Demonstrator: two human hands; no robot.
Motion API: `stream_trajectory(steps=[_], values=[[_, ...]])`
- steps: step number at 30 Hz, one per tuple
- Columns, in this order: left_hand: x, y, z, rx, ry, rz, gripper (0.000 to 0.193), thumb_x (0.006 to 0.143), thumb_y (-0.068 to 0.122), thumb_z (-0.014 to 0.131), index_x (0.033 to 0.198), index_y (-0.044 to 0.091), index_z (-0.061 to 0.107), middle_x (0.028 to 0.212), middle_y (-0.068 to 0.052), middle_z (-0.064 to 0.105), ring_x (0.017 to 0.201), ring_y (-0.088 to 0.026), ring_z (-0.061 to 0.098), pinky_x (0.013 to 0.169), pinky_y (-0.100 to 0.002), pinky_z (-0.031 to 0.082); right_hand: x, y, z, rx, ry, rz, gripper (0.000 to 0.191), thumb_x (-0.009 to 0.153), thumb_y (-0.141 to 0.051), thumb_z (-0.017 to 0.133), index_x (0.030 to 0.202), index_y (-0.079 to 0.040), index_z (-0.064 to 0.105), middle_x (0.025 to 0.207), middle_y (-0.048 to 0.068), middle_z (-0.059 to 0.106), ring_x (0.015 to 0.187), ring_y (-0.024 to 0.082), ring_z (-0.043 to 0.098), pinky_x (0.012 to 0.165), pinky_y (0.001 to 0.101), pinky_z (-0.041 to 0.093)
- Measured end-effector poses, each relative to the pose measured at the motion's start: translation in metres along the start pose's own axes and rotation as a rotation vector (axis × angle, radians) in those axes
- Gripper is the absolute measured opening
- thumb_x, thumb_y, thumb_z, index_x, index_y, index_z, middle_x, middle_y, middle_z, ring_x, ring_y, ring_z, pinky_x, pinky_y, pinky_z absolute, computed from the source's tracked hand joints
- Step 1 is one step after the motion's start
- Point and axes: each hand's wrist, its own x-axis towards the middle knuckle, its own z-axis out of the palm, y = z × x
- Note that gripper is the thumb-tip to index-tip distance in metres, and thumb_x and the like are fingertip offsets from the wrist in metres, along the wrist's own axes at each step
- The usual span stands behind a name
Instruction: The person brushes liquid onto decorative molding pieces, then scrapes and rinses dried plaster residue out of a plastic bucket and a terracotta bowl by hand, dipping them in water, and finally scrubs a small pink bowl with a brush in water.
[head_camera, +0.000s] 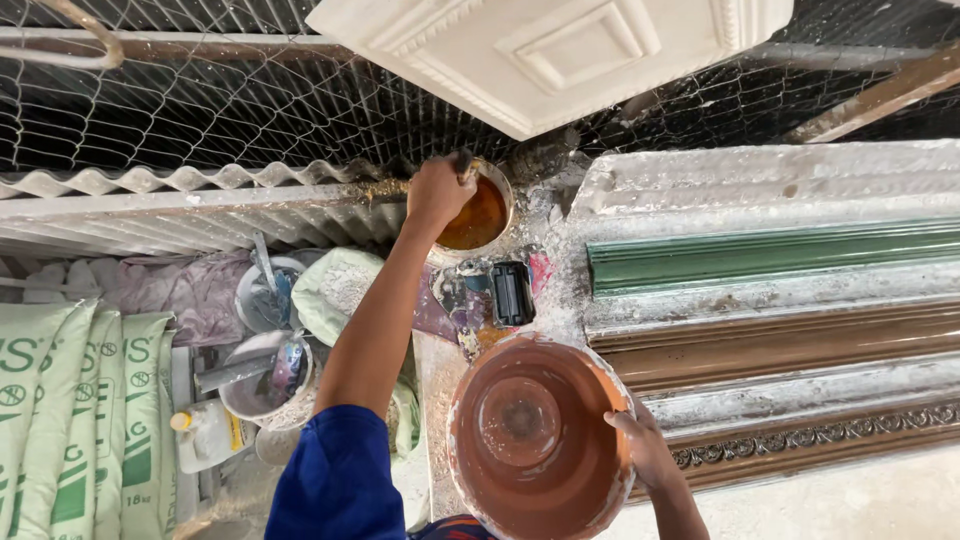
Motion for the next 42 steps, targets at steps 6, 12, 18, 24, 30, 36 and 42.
stream_trajectory(steps=[6, 12, 18, 24, 30, 36, 42], values=[[-0.008, -0.002, 0.013, 0.074, -0.002, 0.075, 0.022, 0.092, 0.027, 0.066, 0.110, 0.017, 0.070, 0.096, -0.016, 0.074, 0.089, -0.040, 0.069, 0.078, -0.052, 0.057, -0.005, -0.005, 0.008, 0.060, 0.001, -0.019, 0.049, 0.086, -0.007, 0.058, 0.135, 0.003, 0.058, 0.111, 0.015, 0.071, 0.097, 0.027, 0.069, 0.082, 0.0417, 0.056], [-0.045, -0.010, 0.019, -0.285, 0.308, 0.359, 0.030, 0.096, 0.021, 0.067, 0.125, 0.012, 0.068, 0.107, -0.014, 0.074, 0.088, -0.030, 0.074, 0.076, -0.041, 0.061, -0.014, -0.002, 0.004, 0.042, -0.036, 0.039, 0.049, 0.086, -0.010, 0.058, 0.134, -0.001, 0.056, 0.110, 0.014, 0.069, 0.101, 0.027, 0.069, 0.087, 0.0453, 0.057], [-0.072, -0.011, 0.009, -0.676, 0.498, 0.387, 0.041, 0.103, 0.008, 0.070, 0.143, 0.008, 0.061, 0.116, -0.014, 0.074, 0.101, -0.022, 0.073, 0.085, -0.038, 0.061, -0.007, 0.001, -0.022, -0.109, -0.198, 0.385, 0.048, 0.093, -0.021, 0.061, 0.132, 0.007, 0.057, 0.119, 0.018, 0.071, 0.104, 0.027, 0.072, 0.088, 0.0384, 0.060], [-0.120, -0.026, -0.011, -1.511, 0.486, 0.030, 0.047, 0.099, 0.011, 0.067, 0.141, 0.004, 0.048, 0.111, -0.009, 0.068, 0.090, -0.018, 0.070, 0.077, -0.038, 0.062, -0.023, 0.012, -0.020, -0.192, -0.399, 0.339, 0.036, 0.090, -0.011, 0.063, 0.117, 0.010, 0.053, 0.101, 0.021, 0.066, 0.091, 0.033, 0.070, 0.088, 0.0480, 0.060], [-0.246, -0.054, -0.036, -2.012, 0.414, 0.134, 0.040, 0.097, 0.021, 0.067, 0.133, 0.007, 0.055, 0.123, -0.005, 0.067, 0.110, -0.019, 0.066, 0.094, -0.040, 0.058, -0.004, 0.010, 0.020, -0.466, -0.433, 0.320, 0.037, 0.090, -0.016, 0.063, 0.121, 0.001, 0.052, 0.096, 0.015, 0.067, 0.089, 0.027, 0.067, 0.092, 0.0426, 0.058], [-0.395, -0.016, -0.034, -1.454, 0.380, 0.013, 0.037, 0.097, 0.020, 0.068, 0.132, 0.014, 0.060, 0.122, -0.003, 0.068, 0.113, -0.017, 0.065, 0.097, -0.039, 0.056, 0.026, 0.021, 0.049, -0.724, -0.680, -0.075, 0.048, 0.094, -0.026, 0.068, 0.130, 0.004, 0.062, 0.103, 0.007, 0.073, 0.090, 0.019, 0.064, 0.078, 0.0390, 0.053], [-0.442, -0.006, 0.051, -0.314, 0.315, -0.287, 0.035, 0.087, 0.026, 0.072, 0.119, 0.012, 0.074, 0.103, -0.011, 0.078, 0.092, -0.024, 0.073, 0.086, -0.037, 0.057, 0.016, 0.029, 0.067, -0.804, -0.770, -0.241, 0.052, 0.098, -0.014, 0.055, 0.145, 0.006, 0.047, 0.126, 0.026, 0.069, 0.111, 0.033, 0.068, 0.098, 0.0434, 0.056]])
